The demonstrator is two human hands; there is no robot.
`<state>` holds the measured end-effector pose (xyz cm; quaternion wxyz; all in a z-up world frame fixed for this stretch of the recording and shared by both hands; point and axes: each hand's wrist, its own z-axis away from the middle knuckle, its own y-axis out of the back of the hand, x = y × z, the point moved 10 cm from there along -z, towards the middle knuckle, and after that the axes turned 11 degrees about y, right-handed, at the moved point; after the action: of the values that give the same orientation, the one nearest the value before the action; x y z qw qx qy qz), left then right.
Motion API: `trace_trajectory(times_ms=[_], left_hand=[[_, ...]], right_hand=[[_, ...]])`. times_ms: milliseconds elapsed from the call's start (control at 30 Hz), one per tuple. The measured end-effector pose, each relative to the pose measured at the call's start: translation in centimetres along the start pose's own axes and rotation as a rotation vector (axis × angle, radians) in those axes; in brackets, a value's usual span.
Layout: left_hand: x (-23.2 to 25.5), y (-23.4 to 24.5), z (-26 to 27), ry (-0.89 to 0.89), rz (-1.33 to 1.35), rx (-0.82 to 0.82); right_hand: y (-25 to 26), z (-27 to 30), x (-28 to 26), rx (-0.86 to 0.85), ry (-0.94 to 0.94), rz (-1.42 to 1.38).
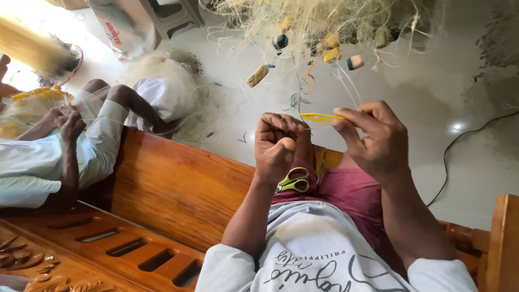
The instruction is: Attaching floats to a fishing net using a yellow shuttle tool.
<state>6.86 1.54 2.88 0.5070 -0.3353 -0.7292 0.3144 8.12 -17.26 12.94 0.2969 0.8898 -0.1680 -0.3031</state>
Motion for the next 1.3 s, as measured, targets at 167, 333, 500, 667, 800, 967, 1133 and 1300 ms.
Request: trace_trajectory(times_ms=[167,333,500,667,800,967,1133,1300], left_hand=[[-0.5,-1.5,0.2,0.093,0.143,0.023],[-3.1,-1.2,0.5,0.188,0.205,0.086],[-3.1,-1.1,-0.3,0.163,0.056,0.149],[-1.1,-0.4,-0.6,0.032,-0.014,0.148],[0.0,0.0,-0.4,0.027,-0.035,0.166],[0.2,0.4,-0.2,0.039,-0.024,0.140],[-0.2,0.7,0.3,0.058,0.039,0.139],[-0.4,0.0,1.0,0.085,0.090,0.135]], right_hand=[[-0.7,-1.1,-1.1,0.074,0.219,-0.153],[-1.0,-1.3,-2.9,0.265,0.381,-0.182],[1.9,-0.7,-4.5,0.365,0.329,-0.087],[6.7,4.9,-4.4,0.656,0.195,-0.267],[6.9,11.3,-0.4,0.726,-0.152,-0.715],[0.2,10.8,0.6,0.085,-0.317,-0.272],[-4.0,13.3,-0.9,0.030,-0.265,-0.363],[-7.2,15.1,-2.0,-0.026,-0.261,-0.534]])
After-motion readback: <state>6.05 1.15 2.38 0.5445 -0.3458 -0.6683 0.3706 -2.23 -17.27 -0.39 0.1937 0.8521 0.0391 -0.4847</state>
